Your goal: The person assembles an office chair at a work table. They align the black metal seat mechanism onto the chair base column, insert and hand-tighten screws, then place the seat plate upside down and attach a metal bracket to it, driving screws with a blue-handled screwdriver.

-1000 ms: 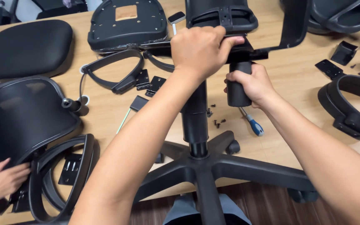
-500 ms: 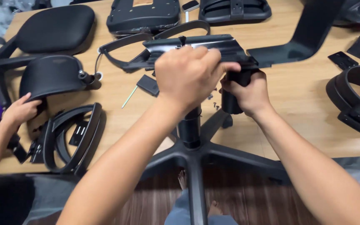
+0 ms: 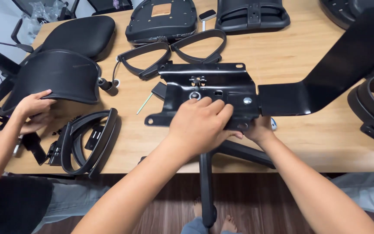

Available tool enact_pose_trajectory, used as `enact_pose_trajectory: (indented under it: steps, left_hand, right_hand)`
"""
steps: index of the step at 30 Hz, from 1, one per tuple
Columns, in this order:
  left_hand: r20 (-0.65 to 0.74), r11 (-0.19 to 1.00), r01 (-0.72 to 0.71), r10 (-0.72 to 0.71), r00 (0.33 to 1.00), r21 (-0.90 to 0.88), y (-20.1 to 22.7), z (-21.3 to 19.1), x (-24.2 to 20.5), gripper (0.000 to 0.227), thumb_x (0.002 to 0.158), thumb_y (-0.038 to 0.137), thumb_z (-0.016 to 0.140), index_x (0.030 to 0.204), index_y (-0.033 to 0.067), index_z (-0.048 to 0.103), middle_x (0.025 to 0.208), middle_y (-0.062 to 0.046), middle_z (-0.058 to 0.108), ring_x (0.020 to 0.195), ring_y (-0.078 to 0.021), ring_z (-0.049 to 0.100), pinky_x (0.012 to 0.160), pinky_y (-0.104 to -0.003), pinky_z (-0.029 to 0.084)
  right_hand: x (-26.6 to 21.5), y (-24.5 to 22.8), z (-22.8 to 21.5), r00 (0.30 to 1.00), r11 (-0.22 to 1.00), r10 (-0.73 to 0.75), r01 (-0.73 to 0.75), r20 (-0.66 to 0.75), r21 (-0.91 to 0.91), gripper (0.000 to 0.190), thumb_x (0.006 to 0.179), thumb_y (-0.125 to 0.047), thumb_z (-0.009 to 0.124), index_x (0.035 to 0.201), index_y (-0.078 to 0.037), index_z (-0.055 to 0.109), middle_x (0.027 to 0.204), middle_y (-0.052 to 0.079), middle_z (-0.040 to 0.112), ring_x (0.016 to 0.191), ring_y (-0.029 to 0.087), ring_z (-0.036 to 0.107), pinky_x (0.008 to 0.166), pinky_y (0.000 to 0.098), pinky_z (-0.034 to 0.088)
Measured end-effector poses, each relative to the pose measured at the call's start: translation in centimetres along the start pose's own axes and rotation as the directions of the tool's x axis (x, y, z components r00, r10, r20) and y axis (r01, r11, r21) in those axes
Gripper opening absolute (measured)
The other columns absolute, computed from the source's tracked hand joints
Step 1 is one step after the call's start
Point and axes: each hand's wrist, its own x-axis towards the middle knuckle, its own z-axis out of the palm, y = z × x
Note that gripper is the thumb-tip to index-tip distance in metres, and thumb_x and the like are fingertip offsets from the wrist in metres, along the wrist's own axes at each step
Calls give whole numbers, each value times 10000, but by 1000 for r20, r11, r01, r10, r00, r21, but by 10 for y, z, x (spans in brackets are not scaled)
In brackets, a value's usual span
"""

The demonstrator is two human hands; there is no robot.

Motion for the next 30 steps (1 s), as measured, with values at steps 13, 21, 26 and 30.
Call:
enact_pose_trajectory:
  steps: [13,21,26,30]
  left_hand:
    - [499,981,27,75,863,-194,-24,34,35,925,833,663,642,1428,-30,499,1587,-151,397,1487,-332,315,1199,-472,243]
    - [494,958,38,112,862,-285,-37,39,34,945,828,675,639,1448,-25,497,1617,-127,380,1504,-341,293,1218,-463,225]
    - [491,952,62,98,866,-300,-34,37,36,939,832,672,630,1464,-9,491,1617,-112,385,1507,-333,292,1226,-458,219]
    - [503,956,96,60,862,-277,-38,41,41,943,830,677,625,1466,-4,482,1617,-110,368,1503,-334,282,1222,-458,210]
  right_hand:
    - [-9,-13,22,965,944,248,-221,-85,247,508,771,-200,805,1214,-43,613,1140,124,690,1041,301,687,856,411,554]
    - [-32,80,52,945,936,327,-323,-3,140,605,806,-178,774,1350,-16,565,1276,159,615,1161,272,605,961,431,529]
    - [-6,92,19,830,883,365,-452,421,127,408,861,-183,748,1240,-67,650,1178,122,721,1053,195,683,885,374,585]
    - [-22,59,50,807,498,549,-525,218,690,400,954,-191,652,1332,-127,541,1297,50,631,1153,122,646,924,310,589]
